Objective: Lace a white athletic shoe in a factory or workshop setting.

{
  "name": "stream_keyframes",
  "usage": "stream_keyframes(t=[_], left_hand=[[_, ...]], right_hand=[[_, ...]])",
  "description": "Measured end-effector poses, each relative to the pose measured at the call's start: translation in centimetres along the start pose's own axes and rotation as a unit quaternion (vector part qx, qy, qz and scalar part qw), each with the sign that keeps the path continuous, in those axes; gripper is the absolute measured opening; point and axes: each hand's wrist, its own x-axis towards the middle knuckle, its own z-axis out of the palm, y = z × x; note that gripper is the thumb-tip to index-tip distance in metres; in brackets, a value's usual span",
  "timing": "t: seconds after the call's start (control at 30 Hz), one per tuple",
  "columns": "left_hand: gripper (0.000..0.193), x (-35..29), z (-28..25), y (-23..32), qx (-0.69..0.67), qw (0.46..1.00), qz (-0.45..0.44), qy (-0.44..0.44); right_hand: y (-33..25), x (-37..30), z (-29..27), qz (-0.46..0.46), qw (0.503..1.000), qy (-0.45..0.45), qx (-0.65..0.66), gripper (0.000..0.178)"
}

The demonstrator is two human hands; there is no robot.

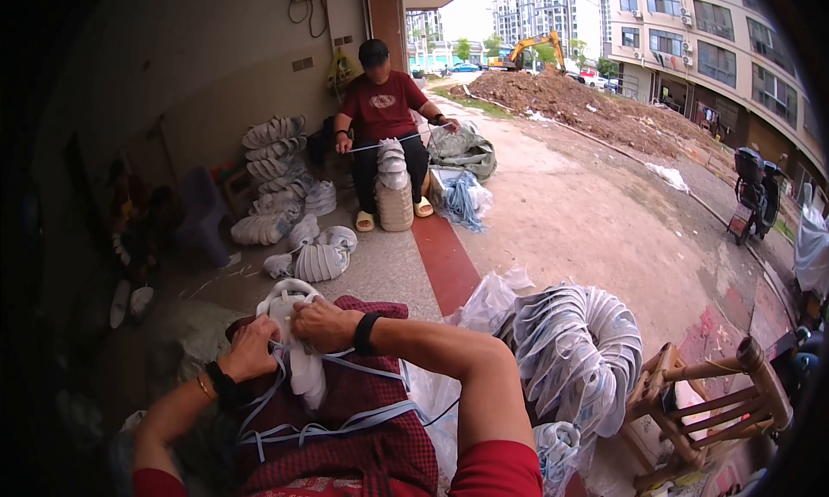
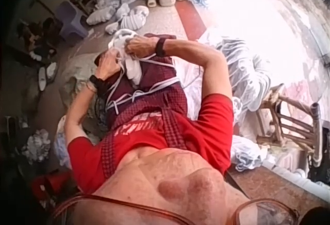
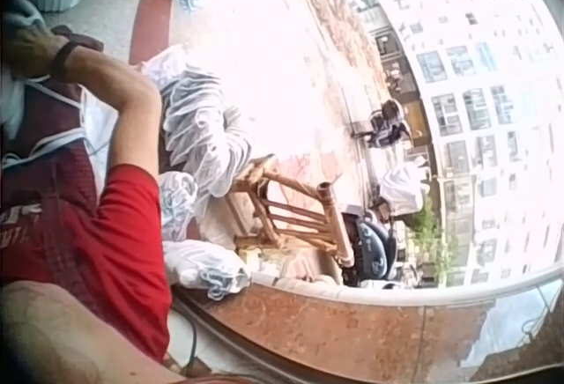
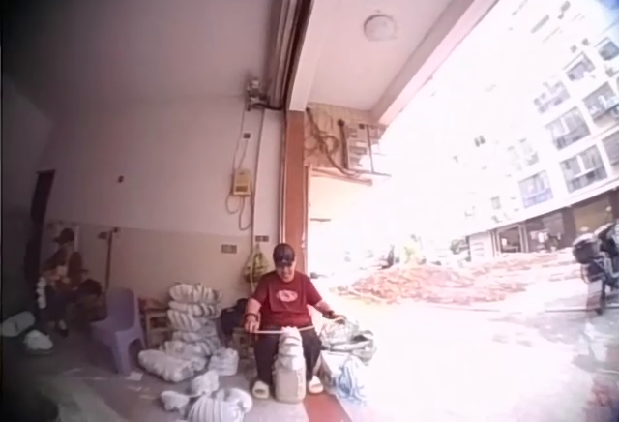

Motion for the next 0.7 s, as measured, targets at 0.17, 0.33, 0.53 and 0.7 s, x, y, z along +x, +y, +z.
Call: stream_keyframes(t=[0.17,0.33,0.53,0.7], left_hand=[[0.026,-0.4,0.5,-1.4,-0.009,0.998,0.034,-0.043],[0.026,1.0,0.4,-2.6,-0.082,0.987,-0.012,-0.137],[0.023,1.1,1.8,-3.4,-0.124,0.986,-0.045,-0.104],[0.021,1.3,1.3,-1.9,-0.135,0.979,-0.116,-0.100]], right_hand=[[-0.3,0.3,0.9,0.015,0.998,-0.038,-0.054,0.012],[-1.4,0.1,2.7,-0.002,0.997,0.020,-0.077,0.010],[-2.2,1.1,3.5,-0.003,0.992,0.004,-0.124,0.012],[-2.1,1.3,3.7,-0.008,0.991,0.058,-0.118,0.010]])
